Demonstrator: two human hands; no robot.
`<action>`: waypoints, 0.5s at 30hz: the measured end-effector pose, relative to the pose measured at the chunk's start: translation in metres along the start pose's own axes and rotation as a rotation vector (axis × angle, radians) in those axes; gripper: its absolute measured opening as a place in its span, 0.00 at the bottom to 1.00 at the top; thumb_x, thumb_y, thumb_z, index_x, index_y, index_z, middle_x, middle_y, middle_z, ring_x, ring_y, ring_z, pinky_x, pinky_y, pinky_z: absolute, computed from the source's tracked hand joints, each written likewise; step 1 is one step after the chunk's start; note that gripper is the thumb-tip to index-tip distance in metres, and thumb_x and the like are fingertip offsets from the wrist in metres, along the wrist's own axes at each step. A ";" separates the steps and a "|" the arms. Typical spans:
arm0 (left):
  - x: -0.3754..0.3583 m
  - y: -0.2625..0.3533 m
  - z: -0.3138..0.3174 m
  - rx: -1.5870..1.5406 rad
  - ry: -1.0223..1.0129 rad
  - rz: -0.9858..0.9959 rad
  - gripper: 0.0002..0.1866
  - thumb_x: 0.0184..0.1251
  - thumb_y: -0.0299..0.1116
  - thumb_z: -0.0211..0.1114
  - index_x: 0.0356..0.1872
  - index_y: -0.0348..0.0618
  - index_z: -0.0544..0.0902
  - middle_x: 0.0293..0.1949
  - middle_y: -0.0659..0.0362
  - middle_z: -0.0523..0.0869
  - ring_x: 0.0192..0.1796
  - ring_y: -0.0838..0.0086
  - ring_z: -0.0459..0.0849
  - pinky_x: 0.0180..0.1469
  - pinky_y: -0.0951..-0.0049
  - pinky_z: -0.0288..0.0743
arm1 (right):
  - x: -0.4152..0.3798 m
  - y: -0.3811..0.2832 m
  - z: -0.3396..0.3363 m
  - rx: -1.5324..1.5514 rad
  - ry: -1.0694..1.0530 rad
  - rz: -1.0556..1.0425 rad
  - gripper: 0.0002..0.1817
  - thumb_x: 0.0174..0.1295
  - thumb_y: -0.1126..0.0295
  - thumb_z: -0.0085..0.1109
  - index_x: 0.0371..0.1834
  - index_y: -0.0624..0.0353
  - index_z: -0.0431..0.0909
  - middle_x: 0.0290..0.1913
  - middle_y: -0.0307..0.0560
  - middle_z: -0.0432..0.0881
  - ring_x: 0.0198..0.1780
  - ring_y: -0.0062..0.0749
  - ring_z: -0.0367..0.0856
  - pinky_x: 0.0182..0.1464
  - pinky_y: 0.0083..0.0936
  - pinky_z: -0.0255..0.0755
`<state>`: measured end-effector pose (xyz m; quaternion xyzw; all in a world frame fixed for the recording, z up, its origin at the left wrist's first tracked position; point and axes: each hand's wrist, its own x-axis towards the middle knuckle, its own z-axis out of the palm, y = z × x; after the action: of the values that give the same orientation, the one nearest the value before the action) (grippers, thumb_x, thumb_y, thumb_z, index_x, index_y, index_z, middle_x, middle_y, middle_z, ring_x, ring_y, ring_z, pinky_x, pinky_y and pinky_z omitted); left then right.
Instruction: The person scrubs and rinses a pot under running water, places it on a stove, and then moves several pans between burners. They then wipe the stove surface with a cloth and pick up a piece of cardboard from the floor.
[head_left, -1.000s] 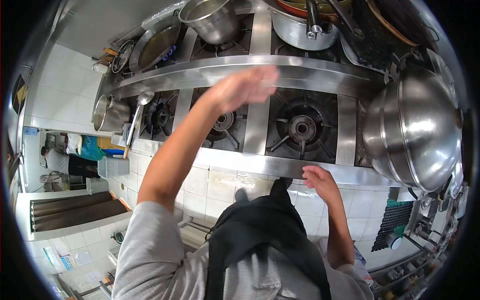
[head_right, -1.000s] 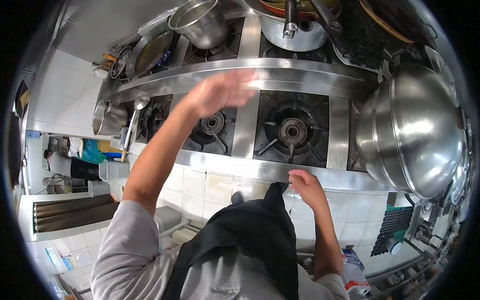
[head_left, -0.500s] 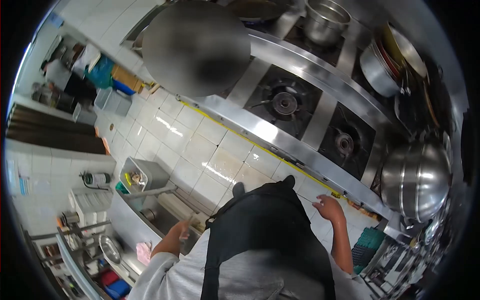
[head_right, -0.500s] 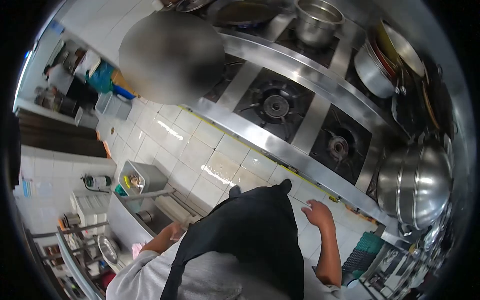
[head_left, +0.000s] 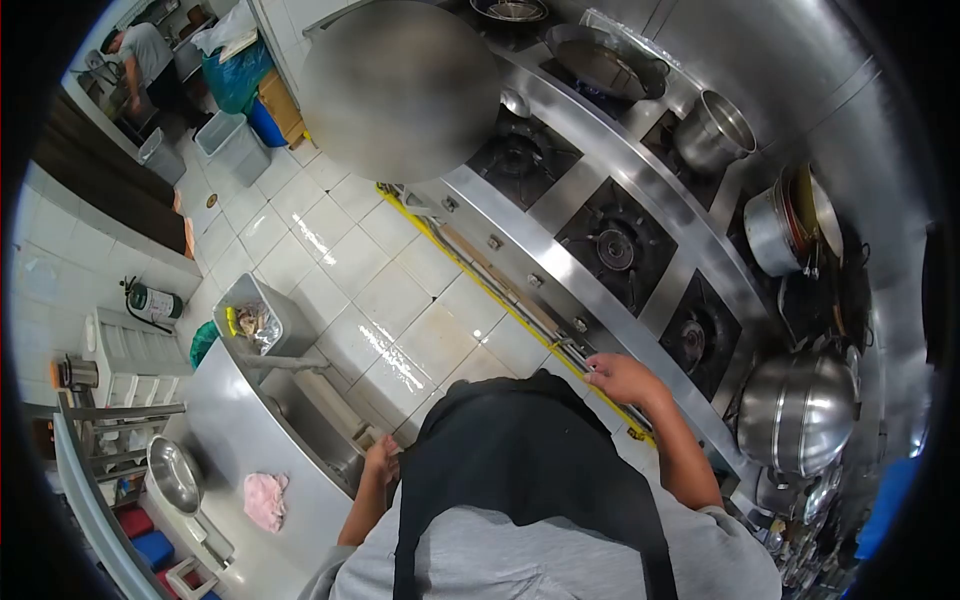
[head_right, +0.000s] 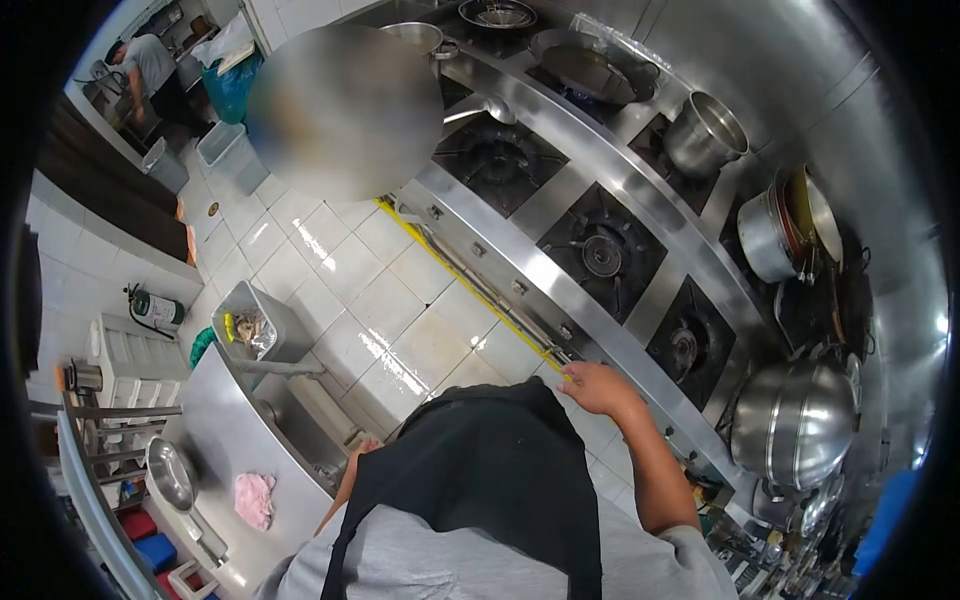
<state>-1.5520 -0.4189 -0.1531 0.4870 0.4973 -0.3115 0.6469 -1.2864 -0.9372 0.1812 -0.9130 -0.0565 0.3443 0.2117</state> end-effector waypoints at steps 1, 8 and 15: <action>-0.003 0.004 0.003 -0.034 0.015 0.020 0.34 0.77 0.66 0.52 0.72 0.54 0.73 0.68 0.55 0.79 0.63 0.51 0.78 0.62 0.47 0.72 | 0.000 -0.002 -0.004 -0.007 0.016 0.013 0.28 0.67 0.50 0.65 0.64 0.58 0.81 0.56 0.59 0.88 0.57 0.53 0.86 0.60 0.41 0.78; -0.017 0.046 -0.008 -0.174 0.127 0.048 0.34 0.76 0.63 0.56 0.71 0.49 0.74 0.70 0.50 0.76 0.70 0.43 0.74 0.69 0.44 0.66 | 0.022 0.044 -0.011 0.007 0.027 0.094 0.29 0.66 0.50 0.66 0.62 0.59 0.83 0.57 0.58 0.88 0.57 0.54 0.86 0.62 0.42 0.77; -0.052 0.154 0.008 -0.126 0.242 0.089 0.30 0.78 0.52 0.59 0.73 0.45 0.73 0.71 0.49 0.76 0.67 0.48 0.79 0.67 0.45 0.70 | 0.097 0.049 -0.028 -0.006 0.057 0.047 0.27 0.65 0.51 0.66 0.60 0.59 0.84 0.55 0.57 0.88 0.59 0.56 0.84 0.62 0.43 0.77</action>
<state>-1.4289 -0.3801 -0.0540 0.5008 0.5683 -0.1897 0.6247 -1.1971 -0.9669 0.1208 -0.9242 -0.0301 0.3226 0.2023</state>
